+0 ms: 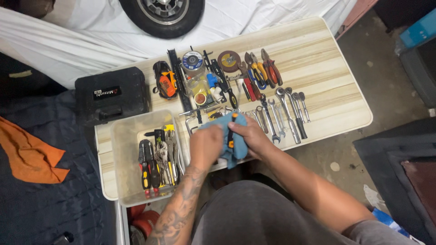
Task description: The person wipes various hand tools with a blue cloth, including pliers, wrenches, and screwdrivers, before placing them into a plastic storage bin.
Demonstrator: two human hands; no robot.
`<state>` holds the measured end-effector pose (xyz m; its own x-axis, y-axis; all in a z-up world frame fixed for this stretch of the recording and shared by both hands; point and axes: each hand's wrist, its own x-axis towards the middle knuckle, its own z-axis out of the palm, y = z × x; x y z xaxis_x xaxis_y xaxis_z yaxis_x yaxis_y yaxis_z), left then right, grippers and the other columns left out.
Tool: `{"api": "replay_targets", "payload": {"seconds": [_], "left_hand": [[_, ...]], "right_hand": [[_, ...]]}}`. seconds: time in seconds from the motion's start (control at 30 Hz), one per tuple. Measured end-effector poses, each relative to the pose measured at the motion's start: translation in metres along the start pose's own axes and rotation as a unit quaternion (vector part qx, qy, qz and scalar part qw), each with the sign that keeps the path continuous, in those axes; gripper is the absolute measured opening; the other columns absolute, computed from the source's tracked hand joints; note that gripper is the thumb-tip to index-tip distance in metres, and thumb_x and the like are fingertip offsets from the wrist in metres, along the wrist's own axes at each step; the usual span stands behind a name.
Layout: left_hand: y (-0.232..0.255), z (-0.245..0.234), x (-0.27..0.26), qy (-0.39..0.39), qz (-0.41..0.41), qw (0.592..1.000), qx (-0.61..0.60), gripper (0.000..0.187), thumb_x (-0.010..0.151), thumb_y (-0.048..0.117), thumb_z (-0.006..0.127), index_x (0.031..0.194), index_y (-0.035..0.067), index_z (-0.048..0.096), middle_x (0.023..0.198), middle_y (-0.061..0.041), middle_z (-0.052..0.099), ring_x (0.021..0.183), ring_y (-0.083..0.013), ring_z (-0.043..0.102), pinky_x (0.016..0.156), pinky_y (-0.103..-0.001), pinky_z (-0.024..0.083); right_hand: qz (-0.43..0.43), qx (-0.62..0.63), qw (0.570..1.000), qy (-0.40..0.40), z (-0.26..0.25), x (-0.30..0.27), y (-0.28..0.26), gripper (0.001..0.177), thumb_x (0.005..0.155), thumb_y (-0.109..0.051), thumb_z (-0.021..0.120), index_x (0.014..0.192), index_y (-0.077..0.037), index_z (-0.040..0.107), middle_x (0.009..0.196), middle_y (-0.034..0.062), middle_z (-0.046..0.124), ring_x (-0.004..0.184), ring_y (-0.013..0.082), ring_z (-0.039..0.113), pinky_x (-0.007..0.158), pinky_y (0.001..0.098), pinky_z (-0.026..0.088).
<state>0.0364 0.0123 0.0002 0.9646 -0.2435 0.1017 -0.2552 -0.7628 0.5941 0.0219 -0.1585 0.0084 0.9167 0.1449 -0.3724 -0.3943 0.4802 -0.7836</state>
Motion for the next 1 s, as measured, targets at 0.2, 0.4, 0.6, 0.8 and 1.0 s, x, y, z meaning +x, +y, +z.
{"api": "replay_targets", "payload": {"seconds": [0.2, 0.4, 0.6, 0.8, 1.0], "left_hand": [[-0.01, -0.011, 0.031, -0.04, -0.127, 0.776, -0.617, 0.028, 0.106, 0.025, 0.048, 0.121, 0.008, 0.064, 0.11, -0.006, 0.075, 0.103, -0.0146, 0.072, 0.092, -0.029, 0.056], [-0.019, 0.011, 0.032, -0.008, -0.183, 0.787, -0.59, 0.015, 0.102, 0.009, 0.055, 0.112, -0.001, 0.061, 0.095, -0.014, 0.073, 0.084, -0.0183, 0.073, 0.076, -0.032, 0.062], [-0.007, -0.003, 0.008, 0.084, -0.176, 0.934, -0.298, 0.027, 0.09, 0.012, 0.074, 0.101, -0.002, 0.054, 0.091, -0.014, 0.072, 0.088, -0.0266, 0.072, 0.08, -0.041, 0.06], [0.001, -0.04, -0.004, -0.098, 0.212, 0.972, 0.026, 0.015, 0.089, 0.018, 0.069, 0.09, 0.004, 0.063, 0.085, -0.016, 0.068, 0.09, -0.0377, 0.069, 0.098, -0.058, 0.049], [-0.023, -0.02, 0.003, -0.248, 0.047, 0.965, -0.065, 0.022, 0.1, 0.027, 0.058, 0.098, 0.009, 0.07, 0.083, -0.015, 0.068, 0.083, -0.0379, 0.067, 0.077, -0.053, 0.051]], "right_hand": [[-0.083, -0.326, 0.94, -0.062, -0.019, 0.006, 0.008, 0.027, 0.091, -0.019, 0.075, 0.111, -0.003, 0.067, 0.091, 0.0037, 0.068, 0.085, 0.0126, 0.063, 0.078, 0.0302, 0.054], [-0.043, -0.432, 0.9, -0.04, -0.006, 0.003, 0.005, 0.033, 0.077, -0.019, 0.082, 0.104, -0.006, 0.067, 0.084, 0.0062, 0.072, 0.078, 0.0184, 0.068, 0.074, 0.0338, 0.054], [-0.072, -0.663, 0.745, 0.008, -0.002, -0.005, 0.006, 0.024, 0.081, -0.022, 0.075, 0.096, -0.008, 0.062, 0.082, 0.0195, 0.072, 0.082, 0.0393, 0.07, 0.075, 0.0498, 0.052], [-0.084, -0.728, 0.675, -0.078, -0.003, -0.003, -0.012, 0.023, 0.084, -0.033, 0.074, 0.09, -0.011, 0.067, 0.078, 0.0186, 0.071, 0.08, 0.0414, 0.069, 0.074, 0.0518, 0.053], [-0.18, -0.647, 0.739, -0.049, -0.02, 0.004, -0.025, 0.025, 0.085, -0.039, 0.072, 0.094, -0.017, 0.076, 0.089, 0.0148, 0.074, 0.081, 0.0353, 0.072, 0.073, 0.0441, 0.054]]}}
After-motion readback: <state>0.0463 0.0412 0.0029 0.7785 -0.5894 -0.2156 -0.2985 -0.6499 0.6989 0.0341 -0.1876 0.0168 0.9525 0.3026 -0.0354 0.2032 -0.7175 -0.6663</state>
